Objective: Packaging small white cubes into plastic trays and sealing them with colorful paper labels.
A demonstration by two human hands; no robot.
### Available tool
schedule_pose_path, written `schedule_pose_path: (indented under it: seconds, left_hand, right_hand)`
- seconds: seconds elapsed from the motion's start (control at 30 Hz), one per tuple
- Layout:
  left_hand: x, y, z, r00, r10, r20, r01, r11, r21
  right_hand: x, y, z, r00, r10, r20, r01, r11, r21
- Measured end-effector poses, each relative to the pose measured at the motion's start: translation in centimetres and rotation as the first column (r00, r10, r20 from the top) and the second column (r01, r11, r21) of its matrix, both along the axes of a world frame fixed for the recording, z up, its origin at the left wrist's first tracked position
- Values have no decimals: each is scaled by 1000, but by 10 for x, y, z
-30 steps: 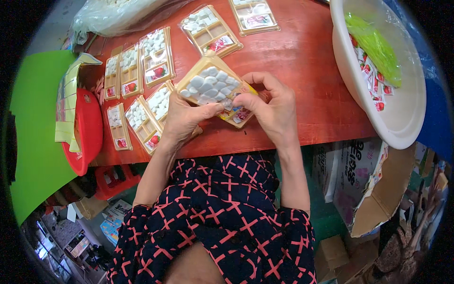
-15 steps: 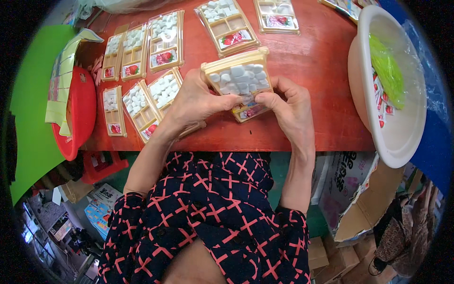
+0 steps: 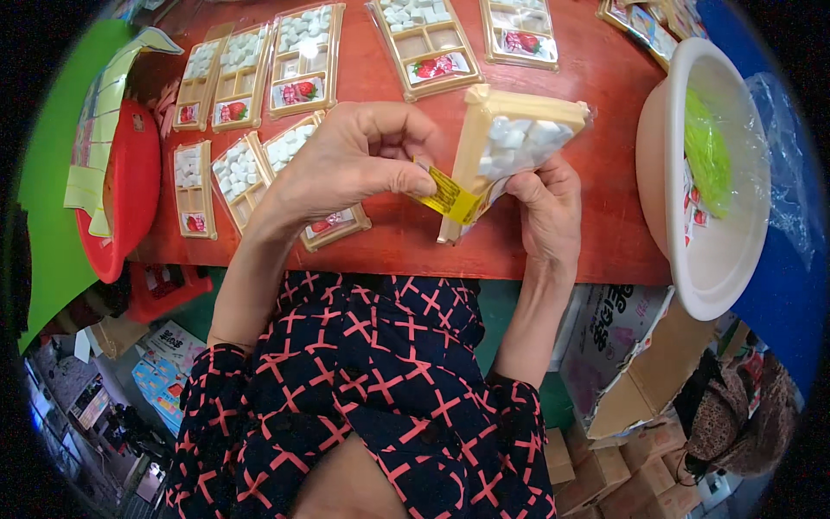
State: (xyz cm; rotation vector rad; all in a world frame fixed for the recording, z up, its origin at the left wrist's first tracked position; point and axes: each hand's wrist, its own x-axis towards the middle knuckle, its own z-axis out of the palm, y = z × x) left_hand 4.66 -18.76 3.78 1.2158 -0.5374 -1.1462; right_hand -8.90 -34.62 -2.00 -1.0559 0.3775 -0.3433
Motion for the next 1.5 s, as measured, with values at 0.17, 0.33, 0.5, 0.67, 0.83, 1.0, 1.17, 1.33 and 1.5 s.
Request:
schedule_pose_path:
  seconds: [0.17, 0.33, 0.5, 0.67, 0.83, 1.0, 1.17, 1.33, 1.5]
  left_hand:
    - [-11, 7, -3, 996, 72, 46, -71, 997, -26]
    - [-28, 19, -12, 882, 159, 443, -66, 974, -217]
    - [-34, 22, -11, 885, 117, 451, -6, 971, -239]
    - [-37, 19, -8, 907, 89, 411, 33, 959, -280]
    - [-35, 20, 6, 935, 33, 354, -8, 997, -72]
    - [-40, 16, 0, 978, 34, 208, -20, 997, -71]
    - [-47, 13, 0, 964, 78, 253, -80, 997, -4]
    - [-58, 14, 1, 943, 100, 319, -106, 994, 1]
    - [-61, 10, 2, 794, 214, 569, -163, 977, -138]
  right_hand:
    - [0, 5, 0, 996, 59, 70, -60, 998, 14]
    - [-3, 21, 14, 876, 245, 416, -179, 965, -192]
    - [5, -1, 8, 669, 536, 514, -414, 844, -341]
    - [-4, 13, 7, 745, 414, 523, -281, 906, -317]
    - [7, 3, 2, 618, 577, 534, -419, 817, -397]
    - [10, 17, 2, 646, 519, 560, -417, 854, -311]
    - [9, 28, -9, 706, 370, 604, -365, 921, -137]
    - [7, 45, -6, 799, 208, 564, -203, 976, -73]
    - [8, 45, -8, 783, 153, 603, -146, 987, -60]
